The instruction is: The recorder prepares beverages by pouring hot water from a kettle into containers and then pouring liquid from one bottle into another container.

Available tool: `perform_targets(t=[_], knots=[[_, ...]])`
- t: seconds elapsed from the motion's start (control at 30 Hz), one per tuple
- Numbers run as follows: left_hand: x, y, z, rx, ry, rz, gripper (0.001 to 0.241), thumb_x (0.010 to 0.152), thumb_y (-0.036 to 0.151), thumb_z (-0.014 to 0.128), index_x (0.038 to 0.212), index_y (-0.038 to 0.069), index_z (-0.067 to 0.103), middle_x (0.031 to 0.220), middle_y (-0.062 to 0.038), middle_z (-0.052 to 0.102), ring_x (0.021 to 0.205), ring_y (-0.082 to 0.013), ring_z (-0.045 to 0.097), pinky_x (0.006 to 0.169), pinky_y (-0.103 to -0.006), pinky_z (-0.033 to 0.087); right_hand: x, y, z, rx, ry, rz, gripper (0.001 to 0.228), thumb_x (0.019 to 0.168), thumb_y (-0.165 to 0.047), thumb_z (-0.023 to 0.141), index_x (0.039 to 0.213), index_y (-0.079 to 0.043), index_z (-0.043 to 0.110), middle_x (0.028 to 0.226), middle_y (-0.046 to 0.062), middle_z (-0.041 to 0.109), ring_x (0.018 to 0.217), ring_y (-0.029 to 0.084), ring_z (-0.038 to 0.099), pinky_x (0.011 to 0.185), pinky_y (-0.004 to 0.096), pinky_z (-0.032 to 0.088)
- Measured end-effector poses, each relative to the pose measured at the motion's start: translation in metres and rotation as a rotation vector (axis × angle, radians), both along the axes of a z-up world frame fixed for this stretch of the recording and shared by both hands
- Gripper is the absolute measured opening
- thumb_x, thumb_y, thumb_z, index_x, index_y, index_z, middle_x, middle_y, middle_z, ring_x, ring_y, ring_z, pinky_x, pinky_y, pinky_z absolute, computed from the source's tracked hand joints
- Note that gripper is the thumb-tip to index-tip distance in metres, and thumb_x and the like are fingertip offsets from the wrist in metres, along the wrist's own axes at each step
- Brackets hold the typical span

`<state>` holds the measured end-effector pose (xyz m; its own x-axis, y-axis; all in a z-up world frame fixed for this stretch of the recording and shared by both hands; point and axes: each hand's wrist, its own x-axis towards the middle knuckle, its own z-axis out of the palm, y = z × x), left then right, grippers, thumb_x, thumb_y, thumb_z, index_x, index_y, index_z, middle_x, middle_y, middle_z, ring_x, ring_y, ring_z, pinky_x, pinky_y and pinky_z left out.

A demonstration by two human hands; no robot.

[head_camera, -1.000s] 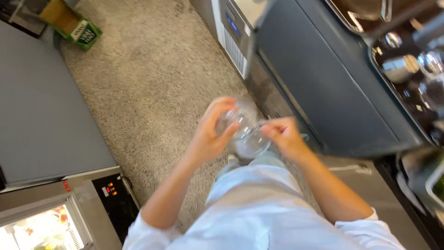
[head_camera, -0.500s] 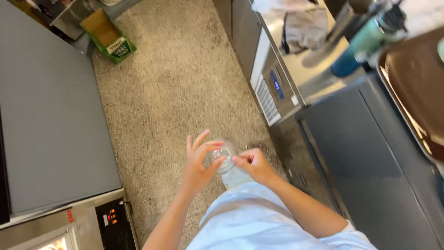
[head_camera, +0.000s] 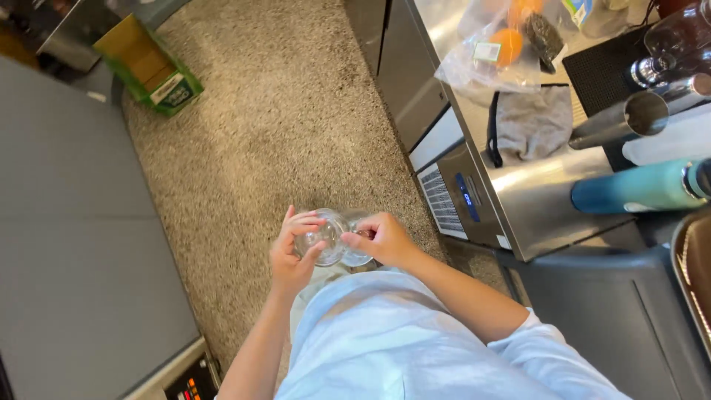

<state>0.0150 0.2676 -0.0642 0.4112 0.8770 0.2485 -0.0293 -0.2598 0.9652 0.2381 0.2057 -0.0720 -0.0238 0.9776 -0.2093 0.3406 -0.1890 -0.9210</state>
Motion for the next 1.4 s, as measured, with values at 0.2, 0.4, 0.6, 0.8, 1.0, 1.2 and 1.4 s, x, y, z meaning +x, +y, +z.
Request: perform_targets(t=[0.2, 0.4, 0.6, 0.8, 1.0, 1.2, 1.4], knots=[[0.017, 0.16, -0.033, -0.08, -0.03, -0.096, 0.023, 0.09, 0.012, 0.077, 0.107, 0.007, 0.062, 0.119, -0.01, 0.074, 0.131, -0.0292, 0.062, 0.126, -0.055, 0.029, 0.002, 0.14, -0.014, 0.004, 0.112, -0.179, 0.049, 0.088, -0.034, 0.078, 0.055, -0.007, 0.053, 0.051, -0.004, 0.044, 0.053, 0.005, 0.037, 0.047, 0.031, 0.03], [0.052, 0.337, -0.017, -0.131, -0.134, -0.29, 0.023, 0.091, 0.012, 0.076, 0.109, 0.007, 0.063, 0.123, -0.009, 0.072, 0.132, -0.0265, 0.062, 0.116, -0.051, 0.042, 0.023, 0.265, -0.035, 0.095, -0.027, -0.344, 0.05, 0.09, -0.034, 0.078, 0.056, -0.006, 0.053, 0.052, -0.003, 0.043, 0.055, 0.005, 0.037, 0.047, 0.031, 0.031], [0.109, 0.457, 0.006, 0.098, 0.004, -0.543, 0.025, 0.089, 0.012, 0.077, 0.108, 0.008, 0.062, 0.117, -0.006, 0.074, 0.128, -0.0284, 0.066, 0.127, -0.0515, 0.029, 0.047, 0.341, -0.035, 0.065, 0.079, -0.524, 0.05, 0.093, -0.035, 0.074, 0.059, -0.007, 0.05, 0.054, -0.004, 0.043, 0.055, 0.005, 0.036, 0.048, 0.031, 0.031], [0.191, 0.555, 0.02, 0.152, 0.318, -0.721, 0.024, 0.086, 0.013, 0.08, 0.104, 0.011, 0.066, 0.114, -0.007, 0.077, 0.127, -0.0281, 0.068, 0.123, -0.0527, 0.03, 0.108, 0.409, -0.071, 0.044, -0.167, -0.54, 0.051, 0.096, -0.043, 0.065, 0.063, -0.007, 0.05, 0.056, -0.003, 0.04, 0.053, 0.008, 0.038, 0.05, 0.031, 0.032], [0.237, 0.644, 0.0, -0.621, -0.364, -0.818, 0.018, 0.111, 0.03, 0.066, 0.114, 0.014, 0.06, 0.125, -0.013, 0.069, 0.135, -0.0378, 0.06, 0.125, -0.0574, 0.04, 0.151, 0.447, -0.121, 0.167, 0.213, -0.846, 0.057, 0.106, -0.047, 0.052, 0.063, -0.009, 0.049, 0.06, -0.005, 0.045, 0.059, 0.008, 0.039, 0.054, 0.031, 0.031], [0.305, 0.7, -0.067, -1.366, -0.191, -0.555, 0.04, 0.1, 0.047, 0.053, 0.126, 0.018, 0.061, 0.134, -0.01, 0.061, 0.118, -0.0407, 0.063, 0.099, -0.0576, 0.047, 0.187, 0.446, -0.143, 0.265, 0.118, -1.366, 0.061, 0.105, -0.044, 0.061, 0.056, -0.011, 0.045, 0.055, -0.002, 0.044, 0.052, 0.01, 0.038, 0.052, 0.03, 0.029], [0.349, 0.724, -0.078, -1.717, -0.037, -1.035, 0.056, 0.103, 0.058, 0.052, 0.125, 0.007, 0.058, 0.133, -0.018, 0.062, 0.119, -0.0425, 0.065, 0.088, -0.0503, 0.058, 0.165, 0.464, -0.12, 0.67, 0.417, -1.855, 0.05, 0.104, -0.038, 0.052, 0.061, -0.015, 0.044, 0.054, -0.002, 0.042, 0.047, 0.012, 0.037, 0.05, 0.031, 0.028]])
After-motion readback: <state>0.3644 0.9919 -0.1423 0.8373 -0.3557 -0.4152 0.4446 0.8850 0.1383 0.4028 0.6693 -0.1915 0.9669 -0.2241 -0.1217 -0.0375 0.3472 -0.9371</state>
